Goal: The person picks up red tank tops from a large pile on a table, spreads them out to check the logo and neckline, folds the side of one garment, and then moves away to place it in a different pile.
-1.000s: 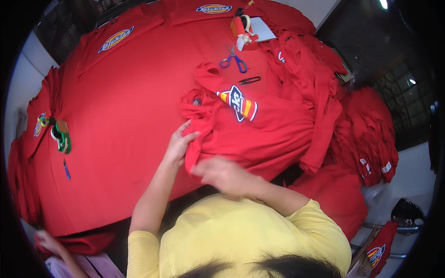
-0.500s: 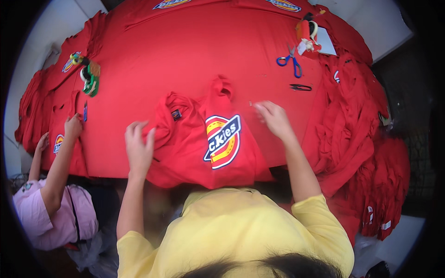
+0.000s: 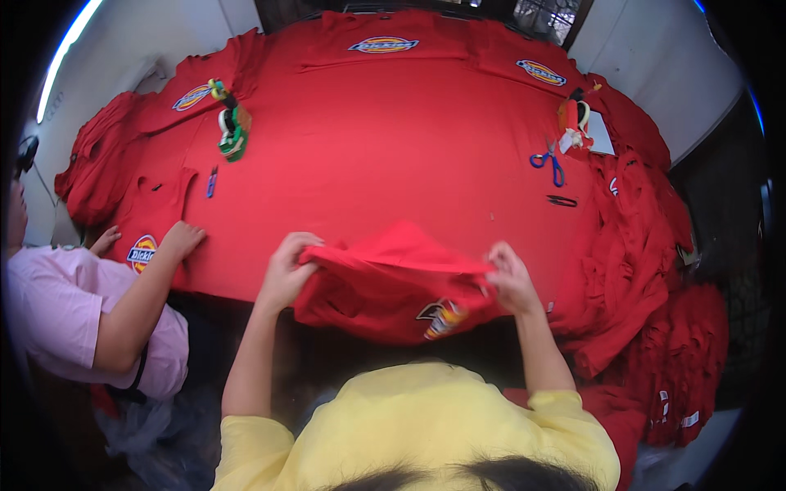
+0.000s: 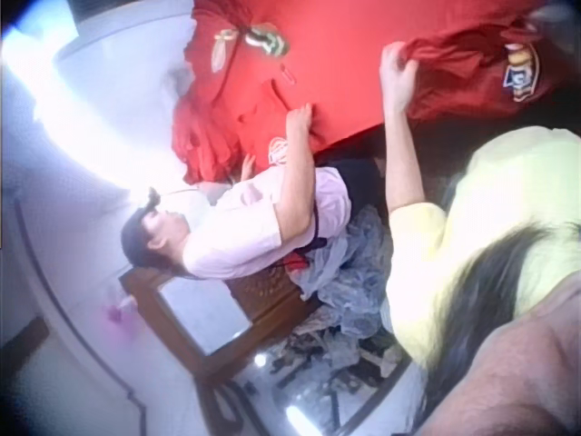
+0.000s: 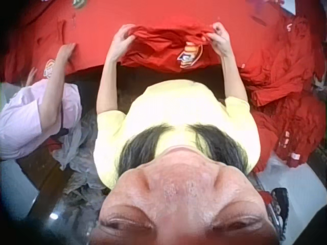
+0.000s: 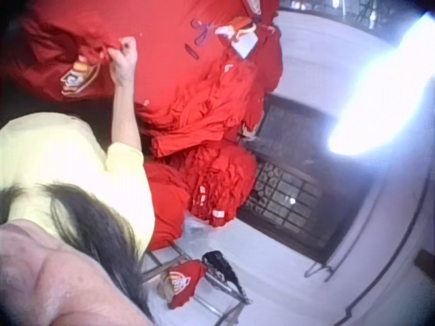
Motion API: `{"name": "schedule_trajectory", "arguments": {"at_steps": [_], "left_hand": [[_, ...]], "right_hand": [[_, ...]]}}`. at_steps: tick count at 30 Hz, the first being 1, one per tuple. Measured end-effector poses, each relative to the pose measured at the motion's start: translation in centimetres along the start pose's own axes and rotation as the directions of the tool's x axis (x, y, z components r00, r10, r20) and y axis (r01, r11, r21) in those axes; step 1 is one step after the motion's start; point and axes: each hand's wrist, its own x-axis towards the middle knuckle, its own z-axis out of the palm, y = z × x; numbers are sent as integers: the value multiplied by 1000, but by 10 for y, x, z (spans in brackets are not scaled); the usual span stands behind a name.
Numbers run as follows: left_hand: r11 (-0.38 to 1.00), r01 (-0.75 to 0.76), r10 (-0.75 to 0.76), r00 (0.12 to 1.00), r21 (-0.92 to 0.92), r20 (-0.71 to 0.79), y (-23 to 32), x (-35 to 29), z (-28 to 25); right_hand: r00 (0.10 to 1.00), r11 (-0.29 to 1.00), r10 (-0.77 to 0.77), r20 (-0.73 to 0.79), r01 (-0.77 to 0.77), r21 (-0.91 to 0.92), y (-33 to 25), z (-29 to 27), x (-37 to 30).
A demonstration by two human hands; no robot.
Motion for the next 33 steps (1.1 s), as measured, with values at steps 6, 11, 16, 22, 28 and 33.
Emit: {"name": "schedule_trajectory", "arguments": {"at_steps": [6, 11, 16, 22, 28, 33], "left_hand": [[756, -502, 475, 862, 421, 174, 61, -75, -43], [640, -413, 723, 608, 648, -327, 72, -122, -73], [731, -272, 626, 632, 626, -457, 24, -151, -106], [997, 74, -67, 839, -9, -540, -21, -179, -121], [405, 213, -246, 962, -889, 118, -2, -183, -87], [604, -157, -175, 931, -781, -321, 12, -172, -79]], "right_hand": [[691, 255, 719, 78, -157, -954, 26, 99, -60], [986, 990, -92, 136, 75, 121, 54, 137, -59], [994, 936, -66, 82, 33, 351, 57, 150, -69], [956, 924, -210, -204, 126, -360, 48, 167, -75], [976, 758, -217, -12, 160, -632, 46, 185, -92], [965, 739, -225, -134, 79, -669, 32, 192, -105]]}}
